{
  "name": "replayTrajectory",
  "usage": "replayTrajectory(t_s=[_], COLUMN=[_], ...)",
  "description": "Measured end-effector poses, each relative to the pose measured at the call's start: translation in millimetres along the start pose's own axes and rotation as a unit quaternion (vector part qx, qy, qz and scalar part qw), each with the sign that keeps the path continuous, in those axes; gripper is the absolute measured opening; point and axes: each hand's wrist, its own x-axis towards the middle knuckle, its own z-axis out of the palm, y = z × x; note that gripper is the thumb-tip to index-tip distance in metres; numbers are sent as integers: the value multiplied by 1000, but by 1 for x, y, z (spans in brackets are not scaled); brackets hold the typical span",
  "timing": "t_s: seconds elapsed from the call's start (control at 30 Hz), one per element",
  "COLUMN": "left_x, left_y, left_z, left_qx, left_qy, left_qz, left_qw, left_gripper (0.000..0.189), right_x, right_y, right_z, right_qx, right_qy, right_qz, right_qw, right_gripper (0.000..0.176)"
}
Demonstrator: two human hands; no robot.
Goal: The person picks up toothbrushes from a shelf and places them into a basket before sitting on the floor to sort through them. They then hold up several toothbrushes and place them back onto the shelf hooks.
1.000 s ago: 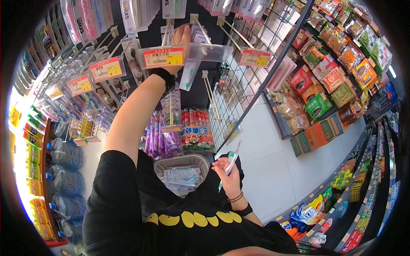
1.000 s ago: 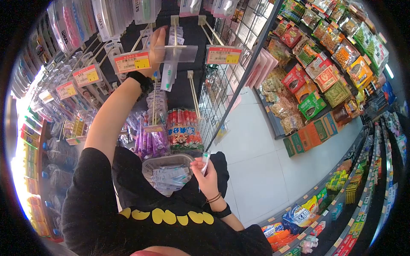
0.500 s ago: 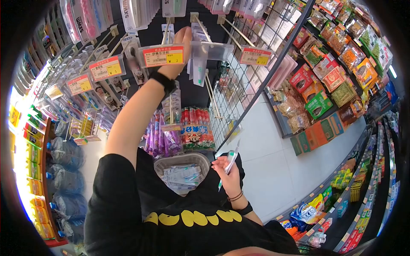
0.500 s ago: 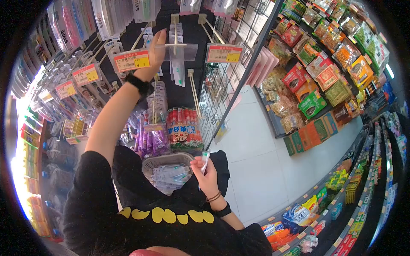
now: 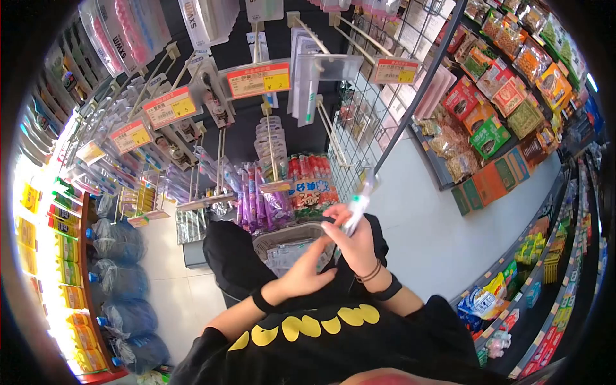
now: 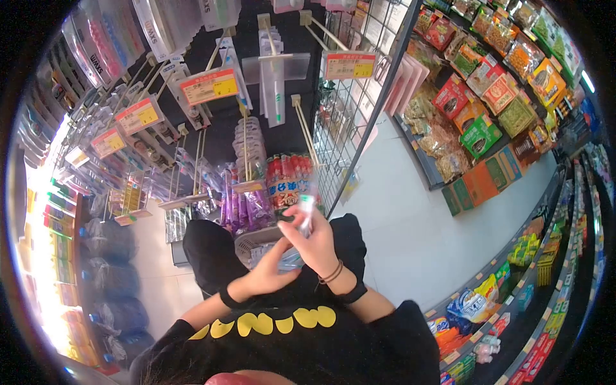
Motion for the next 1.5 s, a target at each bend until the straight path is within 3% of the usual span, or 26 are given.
replayTrajectory(t_s=[0.03,0.1,0.23,0.27,0.37,0.4,0.43,0.53,0.57,0.63,0.7,0.97,1.07,1.1,1.17,1.3,1.33,1.43,1.47,1.5], left_x=[-5,-14,-33,-34,-36,-39,-41,-48,-51,-53,-58,-64,-59,-56,-53,-39,-37,-30,-28,-27], left_y=[5,11,7,16,26,27,27,29,21,20,19,17,15,14,6,2,-6,9,1,-4], left_z=[2,-2,-28,-34,-49,-56,-61,-70,-73,-71,-69,-65,-61,-60,-57,-50,-48,-44,-40,-36], left_qx=[0,37,42,-33,-201,-200,-216,-252,-279,-332,-296,-242,-219,-218,-300,-283,-291,-241,-242,-247], left_qy=[-3,88,114,130,195,198,209,229,219,212,211,244,261,257,248,236,225,221,220,228], left_qz=[-6,4,-3,3,4,3,18,23,1,-15,-11,-26,-3,-4,-51,-56,-26,-87,-67,-66], left_qw=[1000,995,993,991,960,960,954,940,935,919,932,939,940,942,920,928,930,941,943,939], left_gripper=[69,63,59,52,32,32,31,29,29,26,25,17,43,43,56,56,53,45,39,37], right_x=[1,0,4,7,22,26,29,21,13,-8,-13,-1,13,14,16,13,13,17,18,20], right_y=[-13,-20,-40,-45,-85,-104,-123,-184,-197,-217,-224,-223,-212,-206,-201,-190,-187,-185,-185,-184], right_z=[11,35,67,71,77,74,64,63,65,68,66,62,74,78,79,73,71,69,66,62], right_qx=[-19,-40,31,44,-45,-73,-116,-213,-214,-239,-244,-161,-117,-106,-81,-55,-50,3,30,16], right_qy=[-28,-64,-104,-119,-69,-43,-82,-228,-232,-148,-71,-56,-118,-134,-153,-180,-187,-205,-214,-218], right_qz=[-3,-22,-32,-47,-241,-301,-375,-573,-570,-635,-682,-700,-696,-698,-702,-708,-707,-697,-692,-689], right_qw=[999,997,994,991,967,950,916,758,758,719,686,693,698,696,691,681,680,688,688,691], right_gripper=[25,33,45,47,44,42,39,27,27,18,15,18,19,19,20,21,22,14,11,16])
